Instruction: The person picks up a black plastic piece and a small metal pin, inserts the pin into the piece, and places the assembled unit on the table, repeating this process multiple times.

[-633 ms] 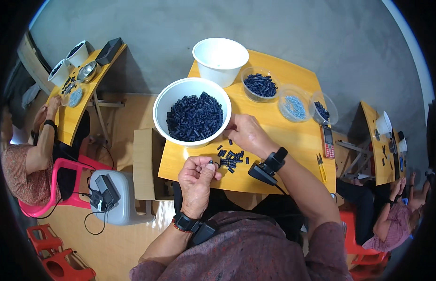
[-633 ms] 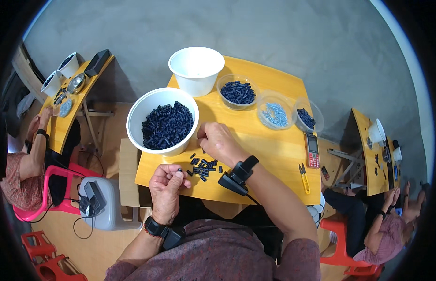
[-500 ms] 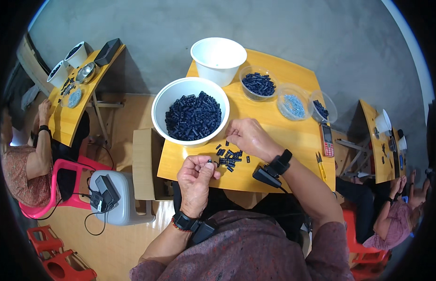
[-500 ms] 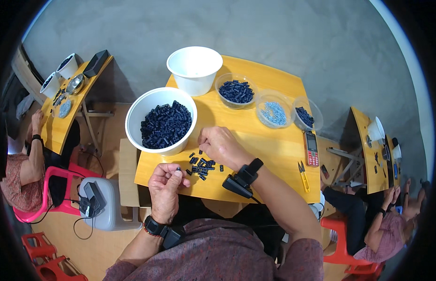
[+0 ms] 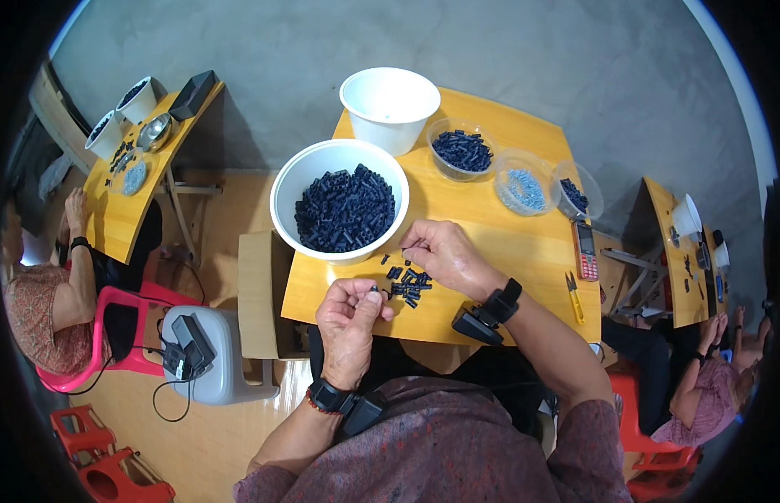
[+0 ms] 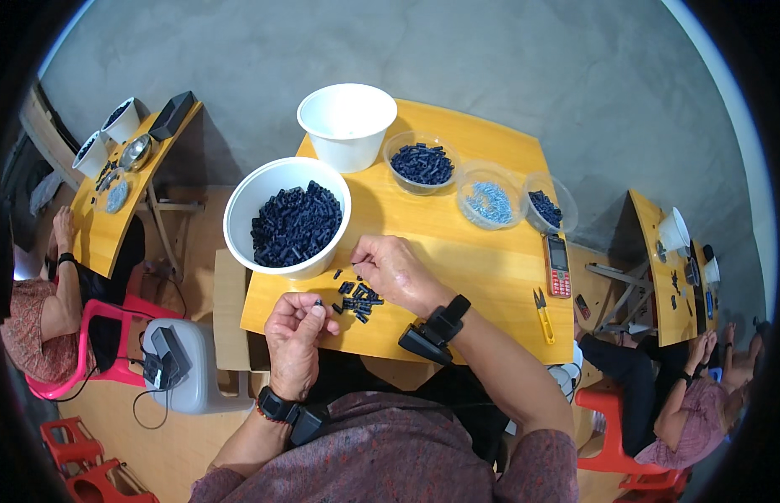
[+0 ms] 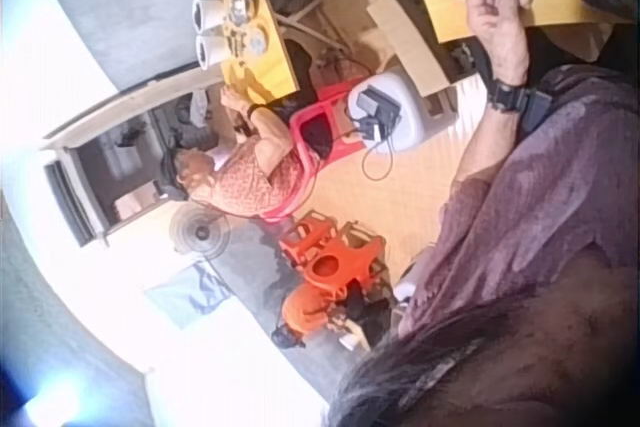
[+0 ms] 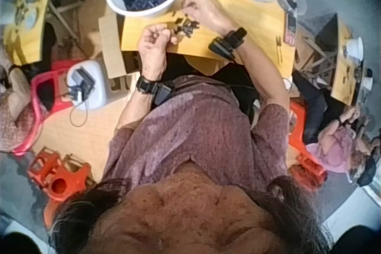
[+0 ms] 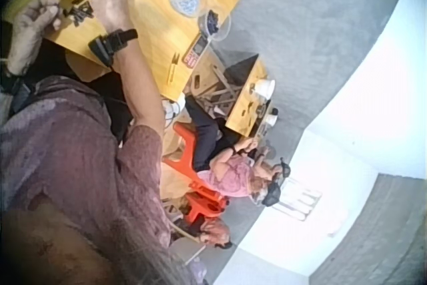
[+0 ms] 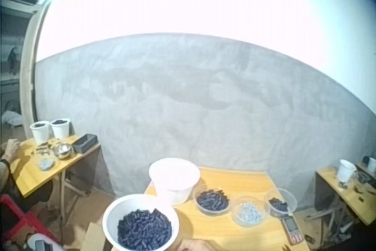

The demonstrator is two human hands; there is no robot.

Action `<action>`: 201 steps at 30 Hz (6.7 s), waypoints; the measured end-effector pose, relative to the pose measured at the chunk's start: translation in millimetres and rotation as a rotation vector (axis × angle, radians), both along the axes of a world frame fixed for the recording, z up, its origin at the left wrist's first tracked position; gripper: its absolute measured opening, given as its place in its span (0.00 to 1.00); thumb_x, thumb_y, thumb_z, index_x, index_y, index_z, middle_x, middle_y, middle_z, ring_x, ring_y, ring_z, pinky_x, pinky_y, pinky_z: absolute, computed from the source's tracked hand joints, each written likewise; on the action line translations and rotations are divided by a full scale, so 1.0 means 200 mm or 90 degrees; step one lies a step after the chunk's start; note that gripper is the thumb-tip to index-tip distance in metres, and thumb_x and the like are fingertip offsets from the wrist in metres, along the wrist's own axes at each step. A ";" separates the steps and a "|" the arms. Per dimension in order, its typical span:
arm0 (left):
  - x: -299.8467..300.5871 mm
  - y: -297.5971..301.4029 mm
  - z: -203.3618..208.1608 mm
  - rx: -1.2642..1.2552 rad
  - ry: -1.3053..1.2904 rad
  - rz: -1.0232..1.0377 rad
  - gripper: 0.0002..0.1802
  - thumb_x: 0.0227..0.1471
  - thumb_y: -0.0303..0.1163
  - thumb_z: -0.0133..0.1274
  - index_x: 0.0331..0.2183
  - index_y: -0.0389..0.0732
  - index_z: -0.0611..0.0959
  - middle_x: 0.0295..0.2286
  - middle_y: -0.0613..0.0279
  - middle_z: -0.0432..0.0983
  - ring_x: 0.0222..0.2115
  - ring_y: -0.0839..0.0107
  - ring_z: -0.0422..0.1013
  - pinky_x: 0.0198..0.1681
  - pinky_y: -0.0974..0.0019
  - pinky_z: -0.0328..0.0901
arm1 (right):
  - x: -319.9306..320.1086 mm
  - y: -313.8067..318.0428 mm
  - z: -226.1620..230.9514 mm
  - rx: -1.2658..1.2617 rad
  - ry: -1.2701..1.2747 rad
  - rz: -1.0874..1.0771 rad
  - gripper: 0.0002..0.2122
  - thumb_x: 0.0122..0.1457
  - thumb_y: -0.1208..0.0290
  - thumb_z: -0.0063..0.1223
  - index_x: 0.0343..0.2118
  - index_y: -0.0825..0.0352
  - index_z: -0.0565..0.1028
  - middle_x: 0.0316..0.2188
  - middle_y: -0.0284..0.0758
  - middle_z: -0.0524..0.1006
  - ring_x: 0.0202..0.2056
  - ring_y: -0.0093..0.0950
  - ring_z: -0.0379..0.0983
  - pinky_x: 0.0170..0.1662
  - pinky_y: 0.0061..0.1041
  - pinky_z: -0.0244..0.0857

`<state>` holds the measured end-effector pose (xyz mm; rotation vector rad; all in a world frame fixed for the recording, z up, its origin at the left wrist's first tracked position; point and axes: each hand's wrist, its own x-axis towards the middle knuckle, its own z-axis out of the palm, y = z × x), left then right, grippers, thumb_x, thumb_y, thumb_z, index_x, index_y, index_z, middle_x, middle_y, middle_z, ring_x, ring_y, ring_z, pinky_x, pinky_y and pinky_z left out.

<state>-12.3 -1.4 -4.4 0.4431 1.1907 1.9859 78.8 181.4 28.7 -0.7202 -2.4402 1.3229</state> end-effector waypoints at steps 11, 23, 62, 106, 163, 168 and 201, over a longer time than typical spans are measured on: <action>-0.01 0.00 -0.01 0.022 -0.019 -0.013 0.06 0.58 0.22 0.54 0.39 0.35 0.76 0.31 0.60 0.77 0.27 0.76 0.74 0.34 0.72 0.71 | 0.15 0.06 0.04 -0.072 0.071 -0.077 0.03 0.58 0.80 0.56 0.34 0.71 0.77 0.30 0.30 0.78 0.32 0.16 0.74 0.38 0.18 0.69; 0.00 0.01 -0.02 0.007 0.007 -0.010 0.06 0.58 0.24 0.54 0.39 0.38 0.76 0.30 0.59 0.78 0.25 0.76 0.73 0.33 0.72 0.71 | 0.59 0.07 0.04 0.068 0.009 -0.196 0.03 0.57 0.80 0.55 0.33 0.71 0.75 0.27 0.30 0.77 0.30 0.18 0.71 0.35 0.19 0.66; -0.01 0.01 0.00 0.003 -0.002 -0.011 0.05 0.58 0.20 0.53 0.38 0.35 0.76 0.29 0.63 0.75 0.26 0.77 0.73 0.34 0.73 0.71 | 0.32 -0.09 -0.03 -0.127 0.044 -0.093 0.04 0.56 0.79 0.56 0.33 0.74 0.75 0.27 0.35 0.79 0.28 0.21 0.74 0.34 0.21 0.69; 0.13 -0.04 0.09 -0.016 0.028 -0.206 0.08 0.56 0.23 0.57 0.39 0.32 0.79 0.31 0.58 0.79 0.28 0.74 0.77 0.35 0.72 0.73 | 0.41 -0.33 0.11 -0.319 0.230 -0.109 0.04 0.61 0.80 0.55 0.37 0.72 0.77 0.32 0.35 0.79 0.33 0.21 0.77 0.40 0.20 0.71; 0.16 -0.04 0.05 -0.032 -0.063 -0.253 0.05 0.56 0.21 0.56 0.37 0.32 0.80 0.29 0.56 0.80 0.25 0.73 0.76 0.30 0.73 0.72 | 0.44 -0.36 0.07 -0.204 0.204 -0.067 0.05 0.58 0.80 0.58 0.38 0.71 0.79 0.31 0.35 0.81 0.32 0.19 0.76 0.36 0.19 0.69; 0.15 -0.04 0.05 -0.041 -0.076 -0.277 0.05 0.56 0.21 0.56 0.36 0.32 0.80 0.29 0.56 0.79 0.24 0.73 0.75 0.29 0.73 0.71 | 0.43 -0.33 0.11 -0.131 0.130 -0.016 0.04 0.59 0.77 0.57 0.35 0.72 0.79 0.29 0.34 0.81 0.30 0.18 0.75 0.34 0.19 0.69; 0.17 -0.07 0.05 -0.117 -0.131 -0.320 0.05 0.57 0.22 0.53 0.29 0.33 0.81 0.25 0.59 0.79 0.26 0.76 0.75 0.32 0.73 0.72 | 0.48 -0.48 0.06 0.346 0.021 0.090 0.17 0.53 0.70 0.61 0.44 0.73 0.73 0.31 0.43 0.75 0.31 0.40 0.76 0.33 0.33 0.71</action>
